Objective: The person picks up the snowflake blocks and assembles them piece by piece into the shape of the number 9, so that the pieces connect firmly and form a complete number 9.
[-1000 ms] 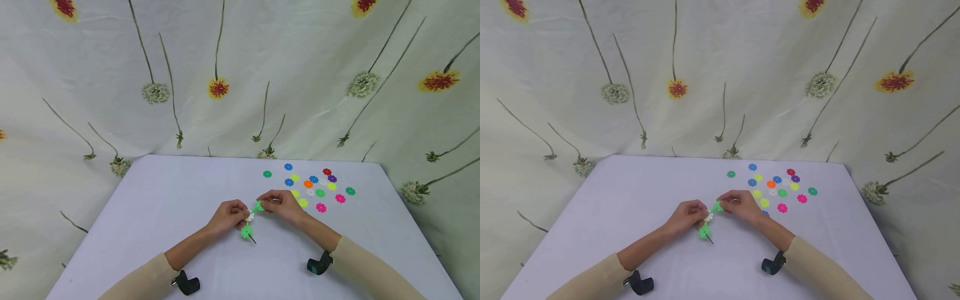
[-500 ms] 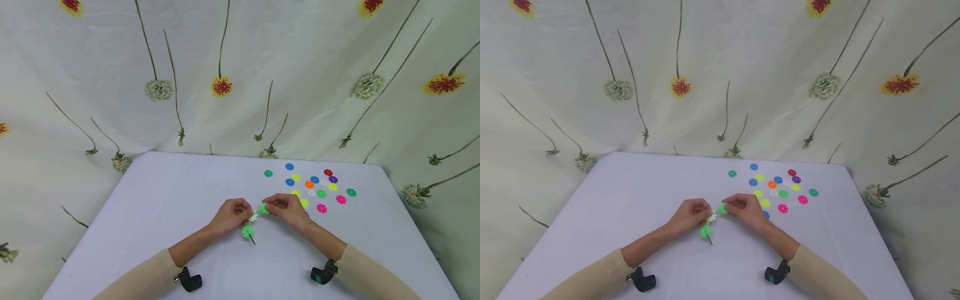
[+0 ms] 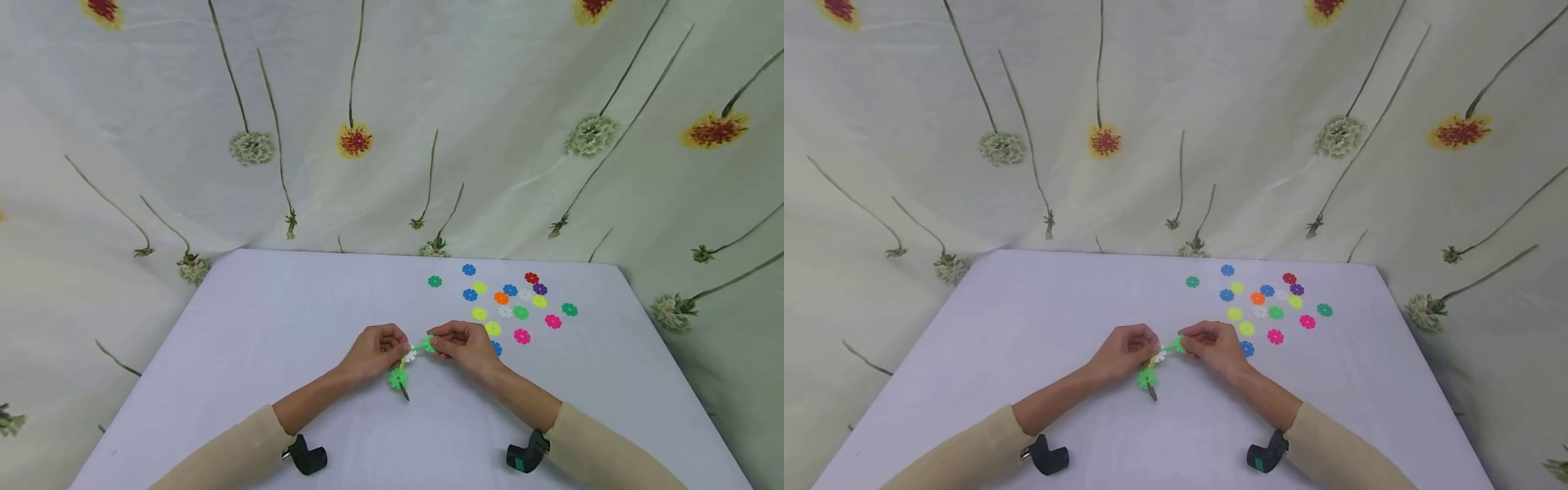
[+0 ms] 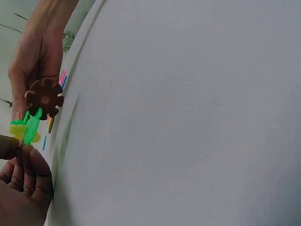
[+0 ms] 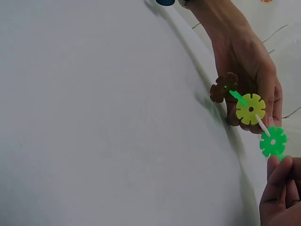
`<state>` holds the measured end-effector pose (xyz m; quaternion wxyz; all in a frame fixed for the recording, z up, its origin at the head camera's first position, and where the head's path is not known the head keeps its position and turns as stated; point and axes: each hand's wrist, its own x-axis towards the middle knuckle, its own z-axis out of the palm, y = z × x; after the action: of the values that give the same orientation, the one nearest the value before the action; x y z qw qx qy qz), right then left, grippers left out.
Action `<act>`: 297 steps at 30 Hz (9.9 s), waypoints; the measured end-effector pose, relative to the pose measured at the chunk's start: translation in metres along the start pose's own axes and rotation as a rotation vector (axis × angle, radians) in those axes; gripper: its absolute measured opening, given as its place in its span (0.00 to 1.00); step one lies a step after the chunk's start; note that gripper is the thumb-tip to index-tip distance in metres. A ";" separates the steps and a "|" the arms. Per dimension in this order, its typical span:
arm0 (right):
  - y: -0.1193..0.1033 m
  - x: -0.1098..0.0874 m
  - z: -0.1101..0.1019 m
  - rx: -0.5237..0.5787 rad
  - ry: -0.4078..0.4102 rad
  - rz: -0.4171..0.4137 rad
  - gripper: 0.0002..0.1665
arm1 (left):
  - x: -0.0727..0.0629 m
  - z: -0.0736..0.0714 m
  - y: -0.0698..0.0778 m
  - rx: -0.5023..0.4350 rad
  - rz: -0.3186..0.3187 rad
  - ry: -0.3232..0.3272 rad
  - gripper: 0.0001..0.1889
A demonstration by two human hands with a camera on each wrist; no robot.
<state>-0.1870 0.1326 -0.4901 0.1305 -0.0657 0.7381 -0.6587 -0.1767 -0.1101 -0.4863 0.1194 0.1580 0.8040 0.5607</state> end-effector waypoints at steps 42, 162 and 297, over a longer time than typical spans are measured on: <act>-0.007 -0.004 -0.003 -0.012 -0.031 0.021 0.15 | 0.005 -0.003 0.007 -0.183 -0.131 -0.074 0.12; -0.033 0.052 -0.003 -0.150 -0.107 -0.083 0.12 | -0.002 -0.011 0.009 -0.275 -0.215 0.021 0.09; -0.018 0.018 -0.045 -0.495 -0.104 -0.303 0.14 | -0.003 -0.010 0.010 -0.310 -0.213 -0.136 0.09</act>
<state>-0.2178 0.1687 -0.4693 0.0481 -0.2386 0.8503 -0.4665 -0.1765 -0.1168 -0.4732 0.2550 0.0891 0.7102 0.6501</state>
